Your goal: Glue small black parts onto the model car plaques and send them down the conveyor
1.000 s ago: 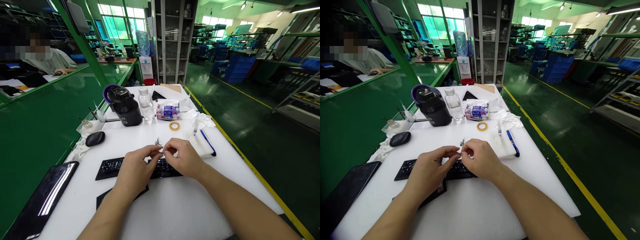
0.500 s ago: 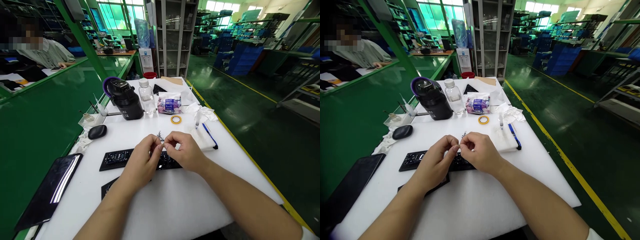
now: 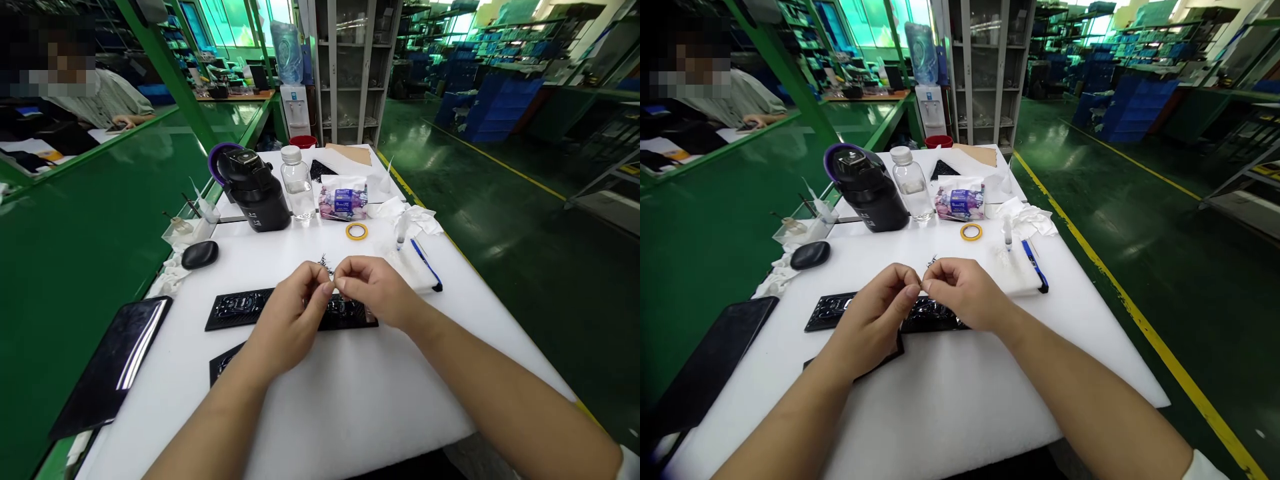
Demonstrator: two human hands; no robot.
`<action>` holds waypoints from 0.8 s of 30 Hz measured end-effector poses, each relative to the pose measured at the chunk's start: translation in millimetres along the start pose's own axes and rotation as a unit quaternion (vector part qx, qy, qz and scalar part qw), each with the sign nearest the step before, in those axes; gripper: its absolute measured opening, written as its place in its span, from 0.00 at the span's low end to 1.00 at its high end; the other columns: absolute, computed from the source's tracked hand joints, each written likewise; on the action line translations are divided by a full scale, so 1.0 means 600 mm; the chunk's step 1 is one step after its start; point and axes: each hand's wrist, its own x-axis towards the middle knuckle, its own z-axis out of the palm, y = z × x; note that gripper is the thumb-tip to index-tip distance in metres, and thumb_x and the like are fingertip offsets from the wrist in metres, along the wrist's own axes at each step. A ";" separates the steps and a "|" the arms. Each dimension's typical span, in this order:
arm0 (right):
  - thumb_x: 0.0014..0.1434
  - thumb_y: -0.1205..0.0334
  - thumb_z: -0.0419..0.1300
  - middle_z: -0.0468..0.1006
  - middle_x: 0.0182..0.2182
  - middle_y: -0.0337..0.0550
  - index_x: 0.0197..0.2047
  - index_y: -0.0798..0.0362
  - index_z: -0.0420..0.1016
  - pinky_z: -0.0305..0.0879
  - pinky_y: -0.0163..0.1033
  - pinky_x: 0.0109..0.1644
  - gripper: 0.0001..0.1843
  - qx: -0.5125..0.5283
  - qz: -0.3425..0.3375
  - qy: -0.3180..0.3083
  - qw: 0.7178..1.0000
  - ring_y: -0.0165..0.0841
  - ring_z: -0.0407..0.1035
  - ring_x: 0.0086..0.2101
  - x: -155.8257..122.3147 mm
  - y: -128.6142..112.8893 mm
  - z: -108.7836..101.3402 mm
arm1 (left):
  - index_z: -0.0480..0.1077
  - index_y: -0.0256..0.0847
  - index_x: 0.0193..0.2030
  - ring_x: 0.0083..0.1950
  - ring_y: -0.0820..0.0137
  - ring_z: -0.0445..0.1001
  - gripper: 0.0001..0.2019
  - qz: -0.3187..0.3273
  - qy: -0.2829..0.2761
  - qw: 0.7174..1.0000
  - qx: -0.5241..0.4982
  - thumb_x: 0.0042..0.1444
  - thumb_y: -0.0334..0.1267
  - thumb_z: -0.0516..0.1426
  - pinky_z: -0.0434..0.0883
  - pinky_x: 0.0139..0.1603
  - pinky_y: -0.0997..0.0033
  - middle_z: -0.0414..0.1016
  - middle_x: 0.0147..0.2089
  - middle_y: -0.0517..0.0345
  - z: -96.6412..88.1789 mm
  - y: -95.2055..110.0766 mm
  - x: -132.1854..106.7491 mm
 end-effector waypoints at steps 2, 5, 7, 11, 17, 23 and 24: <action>0.57 0.60 0.62 0.68 0.25 0.34 0.30 0.54 0.72 0.58 0.34 0.32 0.08 0.078 0.051 -0.003 0.996 0.28 0.61 0.27 0.005 0.005 -0.005 | 0.66 0.42 0.37 0.30 0.76 0.65 0.04 0.060 0.074 0.994 0.057 0.65 0.36 0.54 0.64 0.32 0.74 0.67 0.30 0.65 0.001 0.003 0.002; 0.55 0.60 0.62 0.69 0.26 0.35 0.29 0.55 0.72 0.60 0.34 0.34 0.08 0.130 0.072 -0.002 0.989 0.28 0.63 0.28 0.011 0.012 -0.007 | 0.68 0.40 0.37 0.34 0.76 0.69 0.03 0.156 0.150 0.969 0.116 0.61 0.30 0.56 0.67 0.37 0.75 0.72 0.34 0.63 0.004 0.004 0.003; 0.55 0.60 0.62 0.69 0.26 0.36 0.29 0.55 0.72 0.60 0.34 0.34 0.08 0.144 0.078 -0.010 0.987 0.28 0.63 0.27 0.012 0.014 -0.005 | 0.69 0.40 0.37 0.35 0.76 0.71 0.03 0.185 0.160 0.960 0.132 0.60 0.28 0.57 0.68 0.38 0.76 0.73 0.34 0.63 0.005 0.004 0.003; 0.55 0.60 0.63 0.68 0.25 0.36 0.29 0.55 0.71 0.59 0.34 0.34 0.08 0.181 0.086 -0.033 0.979 0.28 0.62 0.27 0.009 0.013 -0.002 | 0.70 0.39 0.36 0.33 0.77 0.72 0.04 0.189 0.165 0.958 0.140 0.59 0.28 0.58 0.69 0.37 0.77 0.75 0.33 0.63 0.004 0.004 0.002; 0.56 0.60 0.63 0.68 0.26 0.37 0.29 0.56 0.71 0.59 0.34 0.35 0.09 0.231 0.090 -0.064 0.967 0.28 0.62 0.27 0.009 0.012 -0.004 | 0.70 0.40 0.35 0.33 0.77 0.73 0.04 0.177 0.148 0.963 0.138 0.61 0.29 0.57 0.69 0.36 0.77 0.75 0.33 0.63 0.001 0.005 0.001; 0.58 0.57 0.65 0.69 0.28 0.37 0.32 0.55 0.72 0.62 0.35 0.37 0.10 0.247 0.086 -0.069 0.963 0.28 0.63 0.29 0.008 0.010 -0.004 | 0.69 0.41 0.36 0.34 0.76 0.74 0.05 0.178 0.164 0.956 0.166 0.63 0.30 0.55 0.70 0.37 0.76 0.76 0.33 0.63 -0.002 -0.001 0.005; 0.59 0.57 0.64 0.70 0.29 0.38 0.34 0.55 0.73 0.63 0.35 0.38 0.10 0.219 0.074 -0.057 0.971 0.29 0.64 0.30 0.006 0.010 -0.001 | 0.70 0.41 0.36 0.35 0.75 0.74 0.05 0.174 0.185 0.950 0.180 0.63 0.31 0.55 0.71 0.39 0.75 0.76 0.34 0.62 -0.008 0.000 0.004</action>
